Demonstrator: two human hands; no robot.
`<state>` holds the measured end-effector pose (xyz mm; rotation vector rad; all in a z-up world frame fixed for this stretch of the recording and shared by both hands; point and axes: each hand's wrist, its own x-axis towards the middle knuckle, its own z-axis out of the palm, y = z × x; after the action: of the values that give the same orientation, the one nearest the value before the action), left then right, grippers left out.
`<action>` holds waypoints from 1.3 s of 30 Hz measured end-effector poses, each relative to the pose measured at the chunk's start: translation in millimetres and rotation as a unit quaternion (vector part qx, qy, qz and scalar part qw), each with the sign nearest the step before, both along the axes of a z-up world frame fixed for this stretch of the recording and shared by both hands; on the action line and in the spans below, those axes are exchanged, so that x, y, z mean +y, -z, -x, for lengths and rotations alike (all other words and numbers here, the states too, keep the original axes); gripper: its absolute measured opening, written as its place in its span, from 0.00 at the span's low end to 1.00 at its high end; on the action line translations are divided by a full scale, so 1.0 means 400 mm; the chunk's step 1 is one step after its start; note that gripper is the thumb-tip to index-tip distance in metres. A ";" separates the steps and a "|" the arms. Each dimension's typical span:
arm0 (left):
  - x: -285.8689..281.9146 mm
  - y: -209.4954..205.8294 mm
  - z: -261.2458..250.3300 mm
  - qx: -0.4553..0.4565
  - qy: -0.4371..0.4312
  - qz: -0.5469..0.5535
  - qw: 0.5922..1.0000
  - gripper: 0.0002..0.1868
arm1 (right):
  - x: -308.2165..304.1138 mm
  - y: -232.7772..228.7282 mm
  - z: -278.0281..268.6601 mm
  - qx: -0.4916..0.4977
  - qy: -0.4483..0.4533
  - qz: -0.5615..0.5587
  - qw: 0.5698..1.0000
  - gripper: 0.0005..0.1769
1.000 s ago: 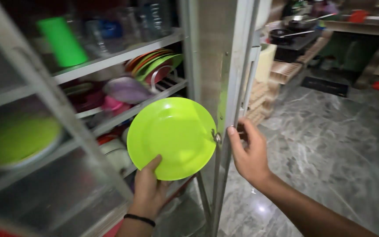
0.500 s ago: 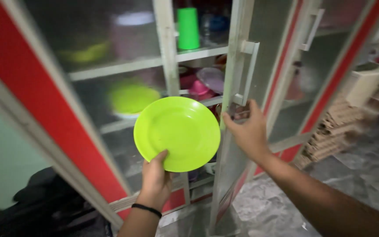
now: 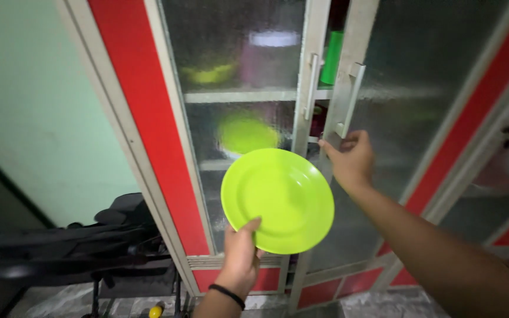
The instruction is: Preparing a dining table by laying out mats, testing a milk frother in glasses, and placing a plate.
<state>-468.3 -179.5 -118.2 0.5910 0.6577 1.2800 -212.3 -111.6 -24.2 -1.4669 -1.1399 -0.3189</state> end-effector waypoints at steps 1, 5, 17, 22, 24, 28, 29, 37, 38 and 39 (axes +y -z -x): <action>-0.001 0.001 -0.006 -0.001 -0.009 0.000 1.000 0.12 | 0.016 -0.003 -0.003 -0.001 -0.009 0.000 1.000 0.33; -0.011 -0.012 -0.033 0.003 -0.022 0.019 1.000 0.12 | 0.079 0.002 -0.032 -0.007 -0.042 -0.001 0.999 0.29; -0.030 -0.078 -0.115 -0.008 -0.062 0.055 0.997 0.19 | 0.196 -0.027 -0.102 -0.029 -0.151 0.004 0.988 0.17; -0.019 -0.080 -0.158 -0.027 -0.067 0.061 0.996 0.20 | 0.198 -0.050 -0.113 -0.059 -0.124 0.012 0.990 0.19; -0.013 -0.079 -0.176 -0.028 -0.069 0.067 0.995 0.20 | 0.198 -0.047 -0.122 -0.066 -0.137 0.000 0.988 0.20; -0.001 -0.082 -0.209 -0.026 -0.078 0.071 0.994 0.20 | 0.183 -0.070 -0.119 -0.064 -0.139 -0.001 0.988 0.21; 0.004 -0.084 -0.216 -0.023 -0.082 0.072 0.994 0.20 | 0.179 -0.077 -0.116 -0.054 -0.128 0.019 0.990 0.21; 0.000 -0.101 -0.249 0.004 -0.100 0.092 0.991 0.22 | 0.190 -0.092 -0.128 -0.022 -0.120 0.059 0.991 0.21; -0.002 -0.104 -0.251 0.007 -0.105 0.090 0.990 0.22 | 0.194 -0.087 -0.136 -0.039 -0.128 0.052 0.990 0.21; -0.005 -0.106 -0.253 0.010 -0.109 0.089 0.990 0.22 | 0.199 -0.082 -0.144 -0.055 -0.136 0.045 0.988 0.22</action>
<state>-367.1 -181.5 -75.6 0.3931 0.8616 1.4021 -154.8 -32.1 8.4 -1.3630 -1.4412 -0.1608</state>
